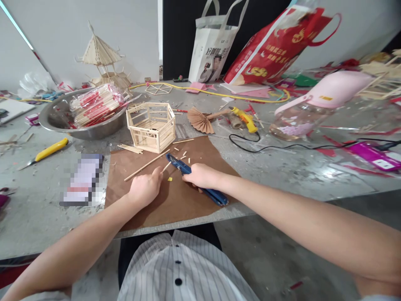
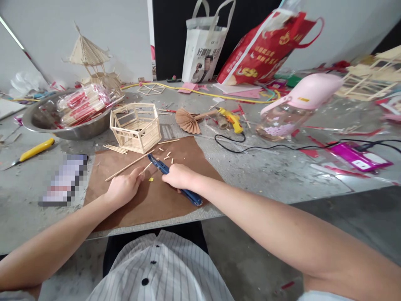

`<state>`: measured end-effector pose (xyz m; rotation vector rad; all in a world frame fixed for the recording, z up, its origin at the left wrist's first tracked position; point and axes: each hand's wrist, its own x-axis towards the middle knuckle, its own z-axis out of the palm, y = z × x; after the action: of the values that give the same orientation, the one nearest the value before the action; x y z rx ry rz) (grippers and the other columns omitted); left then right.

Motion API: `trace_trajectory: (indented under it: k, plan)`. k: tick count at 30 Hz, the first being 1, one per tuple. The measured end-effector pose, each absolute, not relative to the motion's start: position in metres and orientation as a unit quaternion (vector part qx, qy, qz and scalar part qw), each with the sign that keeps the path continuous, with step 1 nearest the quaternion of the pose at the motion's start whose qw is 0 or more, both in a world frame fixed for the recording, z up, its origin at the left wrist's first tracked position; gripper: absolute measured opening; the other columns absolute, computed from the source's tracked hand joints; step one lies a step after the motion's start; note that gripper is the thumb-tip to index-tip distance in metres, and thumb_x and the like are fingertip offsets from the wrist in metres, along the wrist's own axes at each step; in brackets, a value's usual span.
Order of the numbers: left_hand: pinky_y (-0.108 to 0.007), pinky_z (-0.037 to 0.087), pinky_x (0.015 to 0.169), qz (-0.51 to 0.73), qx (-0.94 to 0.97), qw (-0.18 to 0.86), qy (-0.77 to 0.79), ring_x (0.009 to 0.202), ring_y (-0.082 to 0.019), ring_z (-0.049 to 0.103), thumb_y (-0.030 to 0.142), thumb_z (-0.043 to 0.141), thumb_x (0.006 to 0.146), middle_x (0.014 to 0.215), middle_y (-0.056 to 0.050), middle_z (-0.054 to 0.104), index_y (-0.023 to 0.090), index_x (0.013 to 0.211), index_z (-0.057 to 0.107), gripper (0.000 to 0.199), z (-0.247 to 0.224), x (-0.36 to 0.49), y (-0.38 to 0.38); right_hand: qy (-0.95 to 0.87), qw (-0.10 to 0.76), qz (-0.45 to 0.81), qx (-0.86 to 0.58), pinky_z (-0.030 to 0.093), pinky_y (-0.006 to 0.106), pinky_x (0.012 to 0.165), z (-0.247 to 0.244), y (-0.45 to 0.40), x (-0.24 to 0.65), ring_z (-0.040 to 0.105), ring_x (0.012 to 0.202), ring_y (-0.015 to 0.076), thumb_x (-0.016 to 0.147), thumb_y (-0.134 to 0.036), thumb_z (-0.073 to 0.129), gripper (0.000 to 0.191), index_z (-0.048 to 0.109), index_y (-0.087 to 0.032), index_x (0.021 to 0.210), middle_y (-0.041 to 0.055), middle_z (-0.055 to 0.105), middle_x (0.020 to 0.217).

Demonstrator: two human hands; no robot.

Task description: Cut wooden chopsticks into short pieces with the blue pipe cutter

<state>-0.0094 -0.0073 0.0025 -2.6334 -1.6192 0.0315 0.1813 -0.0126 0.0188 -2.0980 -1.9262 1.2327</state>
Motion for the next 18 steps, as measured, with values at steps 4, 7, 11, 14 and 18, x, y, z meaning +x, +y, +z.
trace_trajectory:
  k: [4, 7, 11, 14, 18]
  plan:
    - [-0.027, 0.042, 0.058, -0.007, -0.849, 0.01, -0.527, 0.066, -0.019, 0.061, 0.033, 0.019, 0.085, 0.07, -0.005, 0.063, 0.018, 0.111, 0.04, 0.036, 0.002, -0.011, -0.006, -0.551, 0.076, 0.511, -0.656, 0.04, 0.022, 0.043, 0.027, -0.013, 0.186, 0.049, 0.039, 0.0101, 0.065, -0.028, 0.044, 0.015, 0.048, -0.014, 0.06, 0.002, 0.055, 0.054]
    - [-0.026, 0.041, 0.058, -0.018, -0.852, 0.002, -0.522, 0.068, -0.018, 0.061, 0.03, 0.021, 0.084, 0.073, -0.005, 0.063, 0.018, 0.111, 0.039, 0.034, 0.001, -0.012, -0.005, -0.552, 0.083, 0.517, -0.649, 0.039, 0.022, 0.042, 0.026, -0.014, 0.187, 0.048, 0.039, 0.0099, 0.063, -0.027, 0.044, 0.013, 0.046, -0.015, 0.057, 0.0008, 0.053, 0.051]
    - [-0.026, 0.041, 0.059, -0.023, -0.862, -0.01, -0.507, 0.069, -0.018, 0.06, 0.03, 0.021, 0.084, 0.077, -0.005, 0.063, 0.02, 0.111, 0.04, 0.034, 0.002, -0.012, -0.006, -0.582, 0.08, 0.493, -0.642, 0.039, 0.022, 0.043, 0.023, -0.014, 0.187, 0.05, 0.043, 0.0116, 0.063, -0.028, 0.043, 0.016, 0.047, -0.014, 0.056, 0.0031, 0.056, 0.053]
    - [-0.025, 0.041, 0.059, -0.023, -0.866, -0.019, -0.499, 0.07, -0.017, 0.06, 0.03, 0.022, 0.084, 0.079, -0.005, 0.064, 0.02, 0.111, 0.041, 0.034, 0.003, -0.011, -0.007, -0.616, 0.047, 0.457, -0.639, 0.038, 0.021, 0.044, 0.027, -0.015, 0.184, 0.053, 0.047, 0.013, 0.065, -0.03, 0.041, 0.02, 0.05, -0.014, 0.057, 0.0058, 0.058, 0.057]
    - [-0.024, 0.042, 0.063, -0.032, -0.872, -0.035, -0.487, 0.076, -0.016, 0.06, 0.027, 0.024, 0.084, 0.085, -0.005, 0.063, 0.021, 0.114, 0.039, 0.034, 0.004, -0.011, -0.008, -0.686, -0.024, 0.348, -0.638, 0.035, 0.021, 0.044, 0.035, -0.017, 0.175, 0.055, 0.051, 0.015, 0.066, -0.032, 0.04, 0.026, 0.056, -0.013, 0.061, 0.0078, 0.061, 0.059]
